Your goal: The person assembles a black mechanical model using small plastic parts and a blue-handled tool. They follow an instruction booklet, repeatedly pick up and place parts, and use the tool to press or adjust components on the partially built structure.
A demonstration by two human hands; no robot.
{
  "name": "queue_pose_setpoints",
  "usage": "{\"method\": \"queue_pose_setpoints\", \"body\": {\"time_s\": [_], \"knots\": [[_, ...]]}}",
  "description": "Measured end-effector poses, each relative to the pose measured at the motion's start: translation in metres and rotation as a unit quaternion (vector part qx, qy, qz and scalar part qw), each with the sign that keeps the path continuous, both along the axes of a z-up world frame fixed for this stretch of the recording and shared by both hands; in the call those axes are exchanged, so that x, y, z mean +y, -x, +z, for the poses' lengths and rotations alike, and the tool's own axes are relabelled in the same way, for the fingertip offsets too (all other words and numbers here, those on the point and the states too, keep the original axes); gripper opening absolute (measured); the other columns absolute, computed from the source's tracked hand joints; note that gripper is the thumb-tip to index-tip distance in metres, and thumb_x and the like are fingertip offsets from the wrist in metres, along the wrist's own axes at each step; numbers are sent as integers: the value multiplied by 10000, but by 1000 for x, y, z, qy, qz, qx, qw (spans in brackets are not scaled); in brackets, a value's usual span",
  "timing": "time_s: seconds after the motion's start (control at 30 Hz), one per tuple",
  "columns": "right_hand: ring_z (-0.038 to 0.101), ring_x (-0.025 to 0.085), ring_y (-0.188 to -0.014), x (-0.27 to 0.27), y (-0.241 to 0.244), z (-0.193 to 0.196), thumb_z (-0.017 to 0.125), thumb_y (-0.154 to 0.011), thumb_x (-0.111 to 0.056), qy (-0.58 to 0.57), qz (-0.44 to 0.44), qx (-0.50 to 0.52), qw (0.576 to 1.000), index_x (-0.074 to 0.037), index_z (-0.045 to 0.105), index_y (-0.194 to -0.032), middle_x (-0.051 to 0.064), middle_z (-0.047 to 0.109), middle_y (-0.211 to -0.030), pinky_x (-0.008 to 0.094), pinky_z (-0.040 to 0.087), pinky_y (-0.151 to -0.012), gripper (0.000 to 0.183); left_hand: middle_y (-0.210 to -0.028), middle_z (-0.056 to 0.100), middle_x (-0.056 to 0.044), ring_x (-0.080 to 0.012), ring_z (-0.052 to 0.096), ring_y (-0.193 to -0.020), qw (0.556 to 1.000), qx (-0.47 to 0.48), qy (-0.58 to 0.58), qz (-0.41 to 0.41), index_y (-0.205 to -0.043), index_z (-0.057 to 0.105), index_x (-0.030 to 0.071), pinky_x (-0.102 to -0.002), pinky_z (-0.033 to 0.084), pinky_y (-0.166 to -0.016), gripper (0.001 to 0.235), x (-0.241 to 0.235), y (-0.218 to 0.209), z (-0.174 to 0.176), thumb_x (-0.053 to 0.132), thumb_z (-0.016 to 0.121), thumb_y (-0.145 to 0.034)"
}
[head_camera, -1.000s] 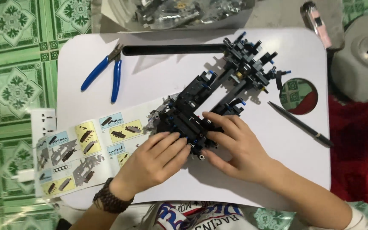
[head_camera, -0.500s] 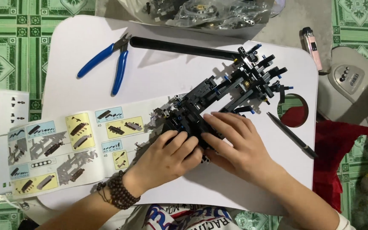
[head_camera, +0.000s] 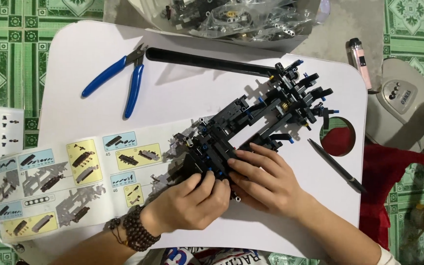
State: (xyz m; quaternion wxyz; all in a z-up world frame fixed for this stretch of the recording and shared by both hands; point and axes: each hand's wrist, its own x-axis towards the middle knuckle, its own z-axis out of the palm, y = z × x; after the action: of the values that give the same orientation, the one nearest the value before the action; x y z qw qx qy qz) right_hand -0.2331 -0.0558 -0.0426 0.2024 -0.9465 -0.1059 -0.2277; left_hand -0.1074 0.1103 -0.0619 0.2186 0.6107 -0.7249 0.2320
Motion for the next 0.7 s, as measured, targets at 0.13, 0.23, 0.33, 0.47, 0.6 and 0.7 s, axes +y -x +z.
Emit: {"method": "queue_pose_setpoints", "body": {"time_s": [0.13,0.23,0.33,0.47,0.6,0.7], "knots": [[634,305,-1006,2,0,-2,760,-720,-75,1,-10,-7,1000,-47,638,-802,117,656,-1030,480,481,-926,150,-969,575,-4,-130,576,-876,1000,-14,2,-2,-966,649,113,-224,407,-762,107,-1,-2,-1,137,594,-877],[642,310,-990,2,0,-2,757,-722,-66,-1,-12,-16,1000,-43,629,-791,125,660,-1006,475,510,-909,147,-987,586,-6,-131,582,-886,1000,-4,-3,-8,-979,657,109,-222,405,-760,119,-1,-1,-2,128,600,-876],[639,324,-987,2,0,-2,766,-718,-73,-9,-14,-15,1000,-22,634,-778,142,653,-996,475,527,-901,154,-974,595,-11,-132,598,-881,1000,6,2,-13,-965,673,108,-216,408,-726,121,-2,-2,-2,137,604,-869],[633,346,-997,4,0,-4,749,-724,-50,-19,-13,-20,1000,-9,618,-775,164,648,-991,455,545,-890,147,-975,607,-4,-128,600,-886,1000,12,-1,-16,-961,673,119,-213,401,-726,114,-2,-1,-4,141,607,-871],[635,355,-990,5,0,-2,737,-722,-38,-23,-21,-19,999,1,613,-770,176,644,-987,460,549,-882,138,-974,603,4,-118,591,-882,1000,17,-1,-17,-959,670,131,-216,391,-734,105,-1,-1,-6,148,608,-876],[636,352,-987,7,1,-3,718,-733,-25,-31,-38,-17,999,10,609,-766,183,642,-992,461,541,-891,119,-976,585,10,-113,578,-891,1000,11,2,-6,-978,653,136,-213,387,-732,109,-3,-2,-6,158,600,-885]]}}
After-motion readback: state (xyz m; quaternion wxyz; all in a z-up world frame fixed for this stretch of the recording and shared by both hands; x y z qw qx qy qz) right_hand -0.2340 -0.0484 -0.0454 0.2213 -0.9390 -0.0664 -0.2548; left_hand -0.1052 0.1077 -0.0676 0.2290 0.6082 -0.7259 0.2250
